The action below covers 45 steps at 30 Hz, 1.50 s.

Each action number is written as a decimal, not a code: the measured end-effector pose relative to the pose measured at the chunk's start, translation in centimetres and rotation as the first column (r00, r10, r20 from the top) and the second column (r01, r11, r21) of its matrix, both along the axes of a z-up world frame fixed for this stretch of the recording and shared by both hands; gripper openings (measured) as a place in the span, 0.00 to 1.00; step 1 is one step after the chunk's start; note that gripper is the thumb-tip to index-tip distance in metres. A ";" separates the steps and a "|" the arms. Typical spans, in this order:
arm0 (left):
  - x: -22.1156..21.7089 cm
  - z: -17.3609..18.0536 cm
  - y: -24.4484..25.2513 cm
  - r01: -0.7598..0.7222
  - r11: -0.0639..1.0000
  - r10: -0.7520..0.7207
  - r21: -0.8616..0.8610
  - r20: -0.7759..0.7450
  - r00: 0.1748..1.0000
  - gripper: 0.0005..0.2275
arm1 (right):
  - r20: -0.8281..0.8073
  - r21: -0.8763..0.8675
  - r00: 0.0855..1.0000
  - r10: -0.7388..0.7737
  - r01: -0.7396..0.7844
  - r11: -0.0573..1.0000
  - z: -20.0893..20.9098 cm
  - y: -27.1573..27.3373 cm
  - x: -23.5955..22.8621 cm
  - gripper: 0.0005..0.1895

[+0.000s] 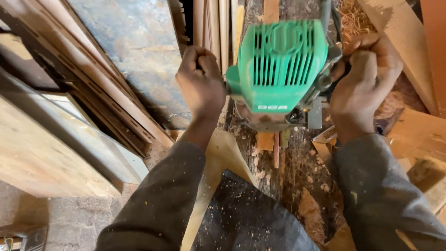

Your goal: Using a handheld power router to shape the edge of a wooden strip in a workshop.

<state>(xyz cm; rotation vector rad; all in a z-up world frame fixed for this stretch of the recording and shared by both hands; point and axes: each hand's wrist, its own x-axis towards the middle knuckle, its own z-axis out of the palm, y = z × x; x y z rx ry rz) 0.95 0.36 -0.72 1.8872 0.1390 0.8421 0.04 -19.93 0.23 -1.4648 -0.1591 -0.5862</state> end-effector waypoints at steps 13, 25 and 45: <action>-0.4 4.0 0.5 0.005 1.000 -0.005 0.004 -0.032 0.999 0.08 | -0.055 0.015 0.998 -0.011 0.012 1.000 3.7 0.3 0.0 0.12; 0.2 0.8 -0.1 0.026 1.000 -0.026 0.000 0.030 0.999 0.08 | 0.004 0.001 0.998 -0.058 0.058 0.998 0.4 -0.2 0.4 0.10; -0.8 4.8 0.7 0.049 0.998 -0.051 -0.041 -0.060 0.997 0.09 | 0.096 0.038 0.995 0.040 -0.044 0.998 3.7 0.6 0.4 0.11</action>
